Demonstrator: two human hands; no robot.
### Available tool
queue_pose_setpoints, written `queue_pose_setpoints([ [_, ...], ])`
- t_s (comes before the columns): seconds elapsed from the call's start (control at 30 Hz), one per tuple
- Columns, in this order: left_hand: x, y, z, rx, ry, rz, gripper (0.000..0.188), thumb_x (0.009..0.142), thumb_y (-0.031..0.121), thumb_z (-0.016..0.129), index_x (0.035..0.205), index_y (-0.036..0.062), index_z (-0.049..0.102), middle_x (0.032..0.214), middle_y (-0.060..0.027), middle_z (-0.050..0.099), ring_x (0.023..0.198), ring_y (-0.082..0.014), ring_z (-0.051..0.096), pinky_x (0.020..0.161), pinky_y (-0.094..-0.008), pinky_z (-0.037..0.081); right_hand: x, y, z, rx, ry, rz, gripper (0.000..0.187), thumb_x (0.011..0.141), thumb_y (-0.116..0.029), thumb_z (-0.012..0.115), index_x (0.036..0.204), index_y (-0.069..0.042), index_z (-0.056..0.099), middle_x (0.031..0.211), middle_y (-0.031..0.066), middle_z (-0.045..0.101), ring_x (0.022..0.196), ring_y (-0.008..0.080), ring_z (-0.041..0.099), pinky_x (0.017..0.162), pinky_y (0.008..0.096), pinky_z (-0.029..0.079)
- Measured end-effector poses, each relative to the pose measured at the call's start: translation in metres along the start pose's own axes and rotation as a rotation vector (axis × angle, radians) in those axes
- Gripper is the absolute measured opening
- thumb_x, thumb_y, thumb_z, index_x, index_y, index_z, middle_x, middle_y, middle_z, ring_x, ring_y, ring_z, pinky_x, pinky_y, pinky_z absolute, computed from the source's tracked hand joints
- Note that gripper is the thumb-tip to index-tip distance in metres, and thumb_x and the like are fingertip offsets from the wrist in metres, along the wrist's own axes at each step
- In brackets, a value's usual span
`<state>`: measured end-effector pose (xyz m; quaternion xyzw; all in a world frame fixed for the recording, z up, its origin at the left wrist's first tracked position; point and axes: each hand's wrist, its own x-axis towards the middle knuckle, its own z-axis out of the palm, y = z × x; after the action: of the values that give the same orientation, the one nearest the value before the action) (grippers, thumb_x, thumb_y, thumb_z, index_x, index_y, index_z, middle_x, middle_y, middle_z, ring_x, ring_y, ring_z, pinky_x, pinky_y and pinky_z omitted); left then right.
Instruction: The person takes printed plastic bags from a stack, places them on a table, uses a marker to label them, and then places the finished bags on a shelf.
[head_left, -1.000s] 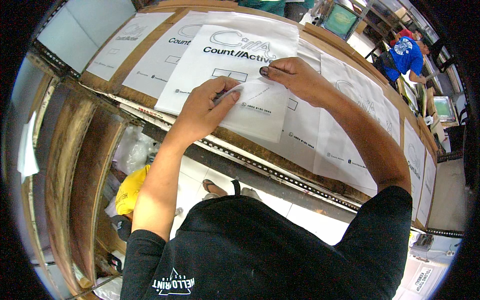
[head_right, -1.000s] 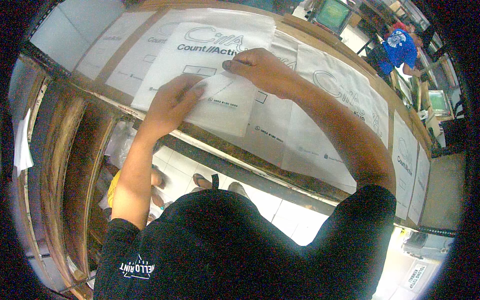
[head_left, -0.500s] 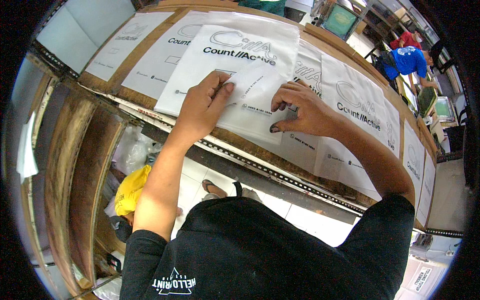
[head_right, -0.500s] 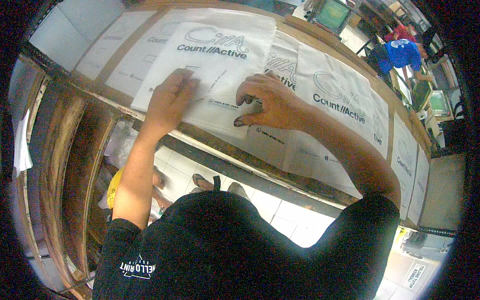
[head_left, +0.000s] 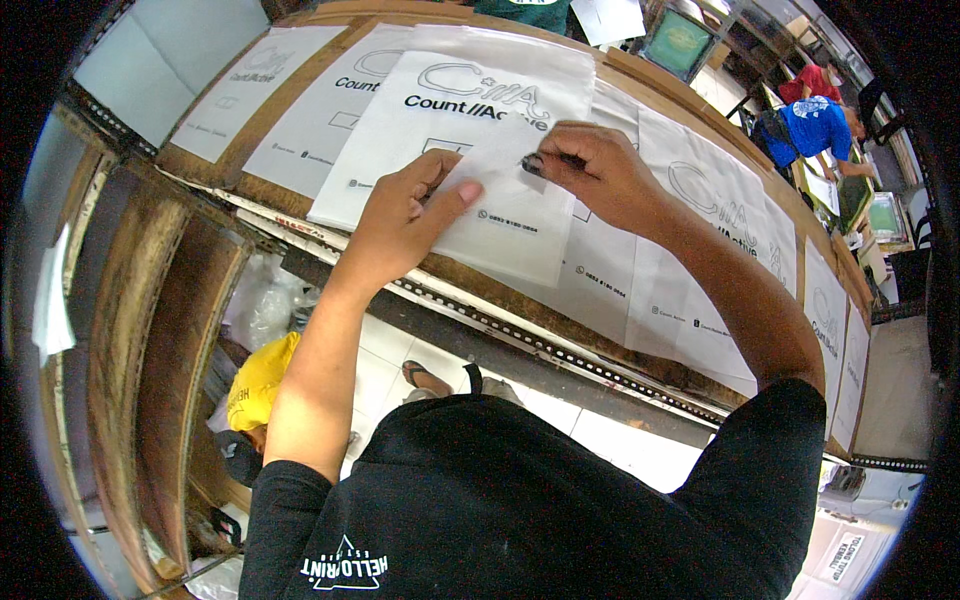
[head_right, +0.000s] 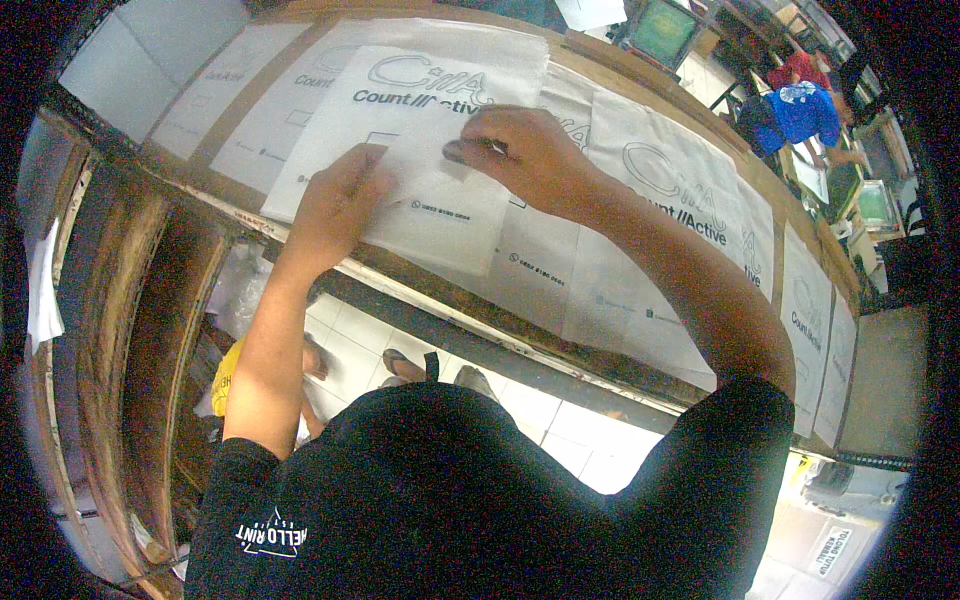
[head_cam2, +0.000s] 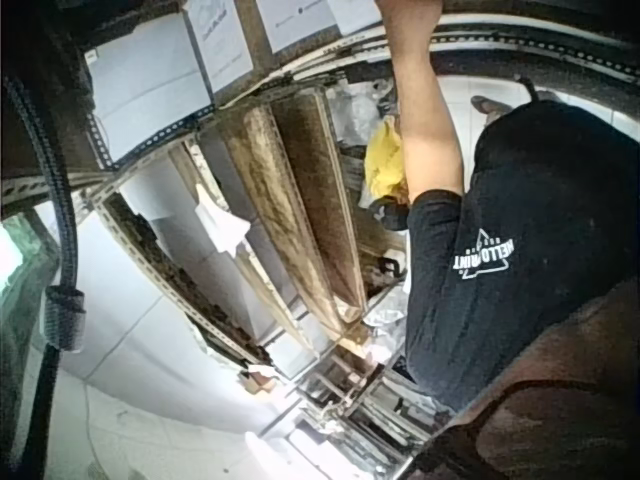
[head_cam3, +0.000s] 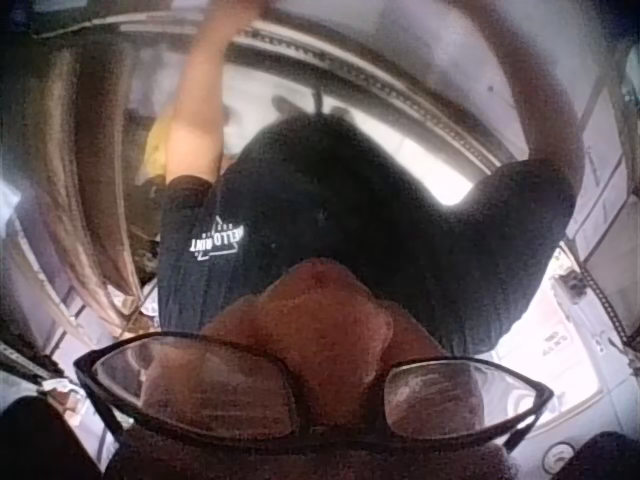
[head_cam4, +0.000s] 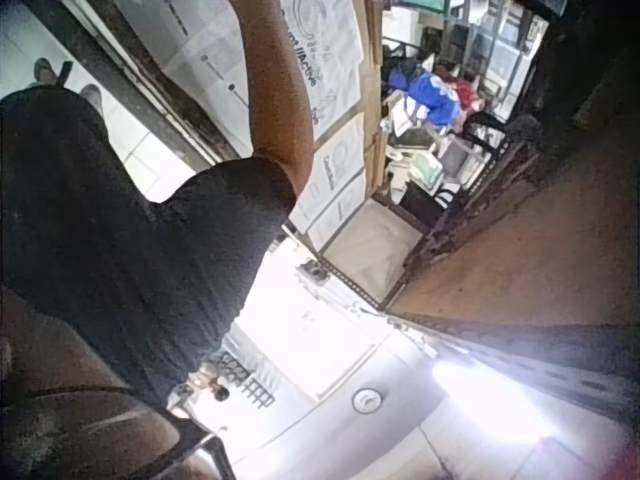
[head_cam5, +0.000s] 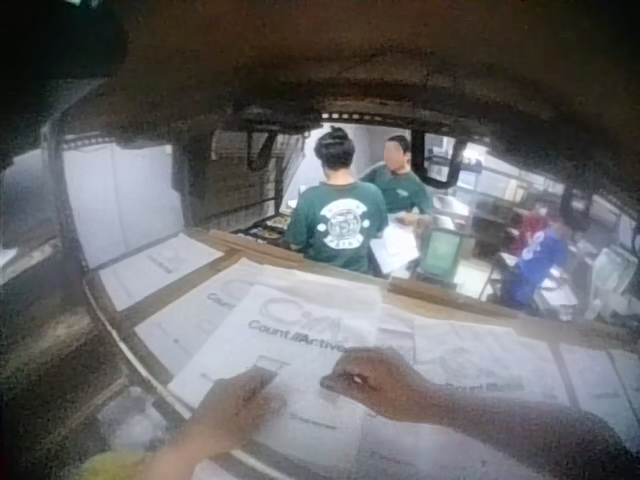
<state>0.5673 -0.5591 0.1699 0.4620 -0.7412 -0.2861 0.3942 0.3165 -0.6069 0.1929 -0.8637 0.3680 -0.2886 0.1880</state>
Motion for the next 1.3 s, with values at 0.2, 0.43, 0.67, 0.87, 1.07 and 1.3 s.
queue_pose_setpoints([
  [0.2, 0.001, -0.011, 0.005, 0.019, 0.031, 0.067, 0.029, 0.101, 0.027, 0.059, 0.107, -0.0011, 0.064, 0.071, -0.0169, 0.062, 0.063, -0.0205, 0.057, 0.061, -0.0332, 0.044, -0.005, -0.005, 0.001, 0.026, 0.22, -0.114, 0.023, 0.091, -0.027, 0.073, 0.094, -0.006, 0.065, 0.087, 0.0087, 0.064, 0.076, 0.0237, 0.062, 0.066, 0.0358, 0.049],
  [0.43, 0.001, -0.012, 0.006, 0.019, 0.042, 0.051, 0.027, 0.101, 0.026, 0.059, 0.107, 0.0002, 0.064, 0.069, -0.0169, 0.061, 0.06, -0.0209, 0.056, 0.058, -0.034, 0.043, -0.037, 0.006, 0.006, -0.088, -0.209, -0.135, 0.032, 0.078, -0.028, 0.084, 0.092, -0.009, 0.062, 0.093, 0.0034, 0.062, 0.09, 0.0223, 0.059, 0.086, 0.0366, 0.044],
  [0.67, 0.002, -0.009, 0.004, 0.029, 0.028, 0.043, 0.026, 0.101, 0.025, 0.059, 0.107, 0.0, 0.065, 0.071, -0.0165, 0.063, 0.06, -0.0205, 0.057, 0.059, -0.0343, 0.043, -0.031, 0.013, 0.009, -0.044, -0.227, -0.163, 0.026, 0.087, -0.03, 0.075, 0.086, -0.008, 0.063, 0.085, 0.0089, 0.061, 0.087, 0.029, 0.061, 0.077, 0.0414, 0.047],
  [0.87, 0.0, -0.007, 0.004, -0.047, 0.018, 0.031, 0.027, 0.1, 0.025, 0.06, 0.107, -0.0003, 0.066, 0.073, -0.0176, 0.064, 0.062, -0.022, 0.058, 0.06, -0.0346, 0.045, -0.008, 0.006, 0.002, -0.059, -0.092, 0.025, 0.018, 0.091, -0.015, 0.072, 0.094, 0.0, 0.065, 0.084, 0.0083, 0.06, 0.073, 0.02, 0.058, 0.067, 0.035, 0.046],
  [1.07, -0.001, -0.011, 0.005, -0.019, 0.048, 0.087, 0.029, 0.101, 0.026, 0.059, 0.106, -0.0015, 0.065, 0.076, -0.0188, 0.064, 0.064, -0.0218, 0.057, 0.061, -0.0355, 0.045, 0.0, -0.008, 0.003, 0.028, 0.196, -0.067, 0.025, 0.092, -0.027, 0.072, 0.093, -0.003, 0.065, 0.087, 0.0105, 0.063, 0.076, 0.0269, 0.062, 0.065, 0.0379, 0.049],
  [1.3, 0.0, -0.009, 0.006, -0.01, 0.057, 0.062, 0.027, 0.102, 0.025, 0.059, 0.105, -0.0016, 0.064, 0.074, -0.019, 0.063, 0.062, -0.0218, 0.054, 0.059, -0.0358, 0.043, -0.035, 0.001, 0.001, -0.08, -0.19, -0.14, 0.035, 0.08, -0.034, 0.082, 0.094, -0.011, 0.061, 0.091, 0.006, 0.061, 0.094, 0.0265, 0.06, 0.086, 0.0389, 0.044],
])
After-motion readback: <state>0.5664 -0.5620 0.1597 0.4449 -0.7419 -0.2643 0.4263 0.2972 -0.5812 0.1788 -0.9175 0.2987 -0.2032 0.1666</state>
